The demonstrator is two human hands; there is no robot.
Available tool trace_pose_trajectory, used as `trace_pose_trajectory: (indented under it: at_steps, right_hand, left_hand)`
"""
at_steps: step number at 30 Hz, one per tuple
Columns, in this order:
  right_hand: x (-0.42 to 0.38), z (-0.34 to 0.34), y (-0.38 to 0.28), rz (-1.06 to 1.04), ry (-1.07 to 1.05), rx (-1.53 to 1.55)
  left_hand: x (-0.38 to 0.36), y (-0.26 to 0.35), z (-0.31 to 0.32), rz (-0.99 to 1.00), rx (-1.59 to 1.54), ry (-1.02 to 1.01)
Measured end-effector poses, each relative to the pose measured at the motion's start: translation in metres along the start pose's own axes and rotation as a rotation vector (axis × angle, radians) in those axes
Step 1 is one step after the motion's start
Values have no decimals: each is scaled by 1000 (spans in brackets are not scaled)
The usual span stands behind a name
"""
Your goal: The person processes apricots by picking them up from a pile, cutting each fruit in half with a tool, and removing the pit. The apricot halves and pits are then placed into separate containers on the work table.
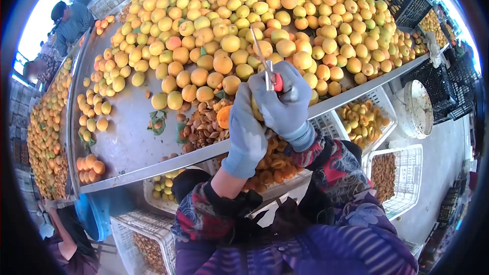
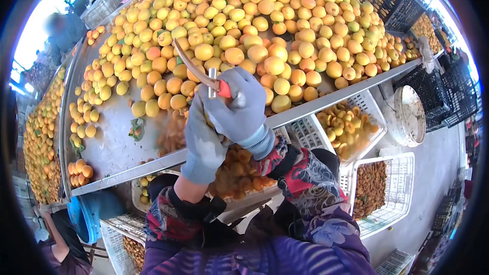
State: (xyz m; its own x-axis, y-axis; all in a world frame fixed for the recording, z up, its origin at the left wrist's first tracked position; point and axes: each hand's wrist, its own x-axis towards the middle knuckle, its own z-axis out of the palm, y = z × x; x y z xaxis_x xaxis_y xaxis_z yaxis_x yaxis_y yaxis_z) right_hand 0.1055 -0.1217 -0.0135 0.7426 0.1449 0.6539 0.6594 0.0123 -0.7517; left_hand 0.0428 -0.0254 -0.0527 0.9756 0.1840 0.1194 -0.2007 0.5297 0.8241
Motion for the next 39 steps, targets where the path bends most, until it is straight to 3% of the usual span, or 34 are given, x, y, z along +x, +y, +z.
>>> trace_pose_trajectory:
  at_steps: [1, 2, 4, 5, 6, 7, 8, 9, 10, 12, 14, 16, 19, 21, 24, 26, 32, 37, 39]
  right_hand:
    - [-1, -1, 2, 16, -10, 27]
    - [-1, -1, -1, 16, -9, 27]
    - [1, -4, -10, 443, 19, 441]
    - [1, 2, 0, 314, 93, 581]
    - [5, -2, 0, 307, 99, 579]
    - [10, -9, -7, 468, 116, 553]
    - [13, -18, -10, 632, 132, 524]
    - [9, -26, 25, 216, 84, 252]
    - [12, -44, 31, 55, 34, -88]
    - [32, -75, -10, 293, -4, -91]
    - [37, -117, -9, 407, 92, -75]
    - [33, -181, 31, -390, 20, -951]
    - [19, -247, 36, -355, -78, -1098]
    - [4, -277, 63, 558, 342, -288]
    - [-11, -273, 70, 458, 489, -139]
    - [11, -228, 25, 486, 561, -121]
    - [53, -115, -24, 315, 59, 589]
    - [50, -30, -49, 373, 57, 787]
    - [46, -20, -45, 306, 60, 697]
  left_hand:
    - [1, 1, -9, -290, -580, -220]
    - [3, 10, 8, -290, -579, -220]
    - [8, 25, 47, -439, -361, 464]
    - [9, 23, 38, -437, -360, 456]
    - [9, 20, 20, -461, -475, 201]
    - [9, 18, 10, -483, -587, -54]
    - [10, 19, 10, -487, -590, -56]
    - [11, 20, 12, -444, -532, -1]
    - [13, 21, 15, -403, -474, 47]
    - [13, 30, 21, -421, -462, 102]
    - [13, 34, 17, -343, -461, 1]
    - [12, 38, 15, -371, -442, 17]
    - [11, 38, 14, -351, -396, -45]
    - [11, 39, 19, -296, -326, -63]
    - [11, 35, 24, -206, -323, -73]
    - [10, 36, 23, -200, -241, -92]
    - [4, 40, 28, -151, 1, -111]
    - [-1, 46, 35, -158, -13, -89]
    - [-2, 49, 32, -160, -8, -93]
